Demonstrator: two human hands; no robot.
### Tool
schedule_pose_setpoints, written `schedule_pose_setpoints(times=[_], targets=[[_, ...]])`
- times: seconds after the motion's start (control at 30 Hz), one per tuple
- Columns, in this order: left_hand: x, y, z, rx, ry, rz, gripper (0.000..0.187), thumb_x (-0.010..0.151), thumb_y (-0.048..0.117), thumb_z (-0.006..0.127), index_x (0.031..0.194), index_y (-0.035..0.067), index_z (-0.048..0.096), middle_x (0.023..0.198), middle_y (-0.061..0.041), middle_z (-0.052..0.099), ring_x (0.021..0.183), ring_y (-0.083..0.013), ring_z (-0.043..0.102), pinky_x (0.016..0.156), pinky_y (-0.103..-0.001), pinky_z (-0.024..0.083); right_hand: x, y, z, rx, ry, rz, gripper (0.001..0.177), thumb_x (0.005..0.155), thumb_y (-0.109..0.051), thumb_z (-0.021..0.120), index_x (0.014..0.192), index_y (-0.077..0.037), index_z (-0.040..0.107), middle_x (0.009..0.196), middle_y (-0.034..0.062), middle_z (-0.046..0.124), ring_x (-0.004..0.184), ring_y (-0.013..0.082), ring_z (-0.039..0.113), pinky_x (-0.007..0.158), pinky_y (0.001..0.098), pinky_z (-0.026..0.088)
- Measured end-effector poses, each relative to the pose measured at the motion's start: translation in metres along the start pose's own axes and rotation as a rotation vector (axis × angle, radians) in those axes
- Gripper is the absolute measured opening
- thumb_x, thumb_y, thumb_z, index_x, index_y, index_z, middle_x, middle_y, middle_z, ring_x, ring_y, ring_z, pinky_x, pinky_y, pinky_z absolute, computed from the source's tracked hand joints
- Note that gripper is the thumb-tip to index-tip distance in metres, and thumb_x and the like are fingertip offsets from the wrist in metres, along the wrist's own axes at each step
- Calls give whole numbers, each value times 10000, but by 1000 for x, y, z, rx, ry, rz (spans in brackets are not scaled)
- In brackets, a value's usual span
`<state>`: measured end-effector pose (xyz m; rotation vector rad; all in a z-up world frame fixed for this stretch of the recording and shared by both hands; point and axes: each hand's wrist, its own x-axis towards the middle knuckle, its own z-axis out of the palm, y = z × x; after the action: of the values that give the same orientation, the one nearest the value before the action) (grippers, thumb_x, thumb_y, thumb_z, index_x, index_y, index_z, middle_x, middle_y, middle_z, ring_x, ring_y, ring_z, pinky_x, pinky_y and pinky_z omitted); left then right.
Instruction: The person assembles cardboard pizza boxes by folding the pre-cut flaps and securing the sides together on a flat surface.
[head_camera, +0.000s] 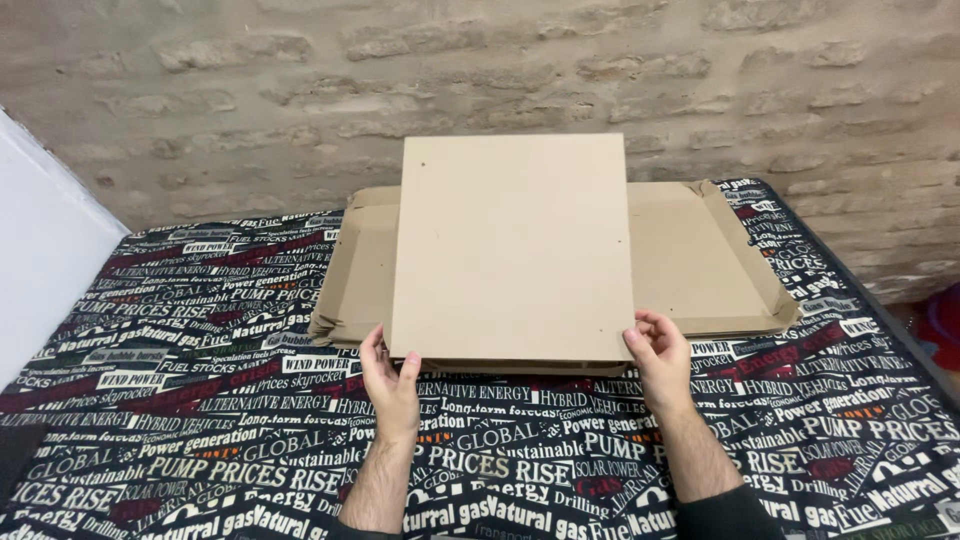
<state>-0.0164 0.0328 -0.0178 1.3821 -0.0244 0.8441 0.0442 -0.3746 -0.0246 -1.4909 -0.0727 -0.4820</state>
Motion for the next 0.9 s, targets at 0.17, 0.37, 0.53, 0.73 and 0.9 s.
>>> schedule_pose_setpoints(times=[0.17, 0.37, 0.53, 0.73, 0.9], targets=[[-1, -6, -4, 162, -123, 86, 834, 1015, 248, 818, 1711, -26, 448, 1584, -232, 545, 1550, -378, 500, 1318, -512, 365, 5, 17, -27, 74, -35, -55, 564, 966, -87, 841, 1498, 12, 681, 1094, 104, 732, 907, 146, 653, 723, 285, 555], [3, -43, -12, 454, -281, 165, 716, 1093, 321, 750, 1713, 39, 527, 1541, -152, 651, 1478, -373, 556, 1311, -528, 368, -15, -77, 10, 485, -22, 20, 705, 806, 102, 879, 1429, -50, 587, 1115, 119, 803, 942, 244, 823, 860, 442, 714], [4, 16, 6, 489, -372, 65, 779, 1141, 403, 646, 1795, 73, 380, 1631, -217, 633, 1518, -427, 522, 1329, -627, 308, -13, -85, 4, 562, -10, -4, 693, 797, 114, 868, 1398, -70, 578, 1098, 115, 823, 942, 241, 839, 843, 420, 715], [0, 24, 12, 787, -488, 39, 1140, 880, 658, 942, 1735, 84, 455, 1597, -94, 694, 1527, -331, 555, 1339, -644, 258, 5, -106, -12, 515, 124, -100, 653, 793, 95, 909, 1329, -122, 605, 1032, 75, 835, 921, 188, 837, 880, 363, 710], [0, 41, 24, 1120, -704, 244, 805, 876, 761, 829, 1459, 213, 745, 1521, 39, 737, 1511, -236, 541, 1326, -725, 181, 7, -161, -41, 299, 348, -431, 739, 878, 30, 944, 1442, -135, 496, 1161, 171, 775, 1073, 225, 793, 1037, 427, 727]])
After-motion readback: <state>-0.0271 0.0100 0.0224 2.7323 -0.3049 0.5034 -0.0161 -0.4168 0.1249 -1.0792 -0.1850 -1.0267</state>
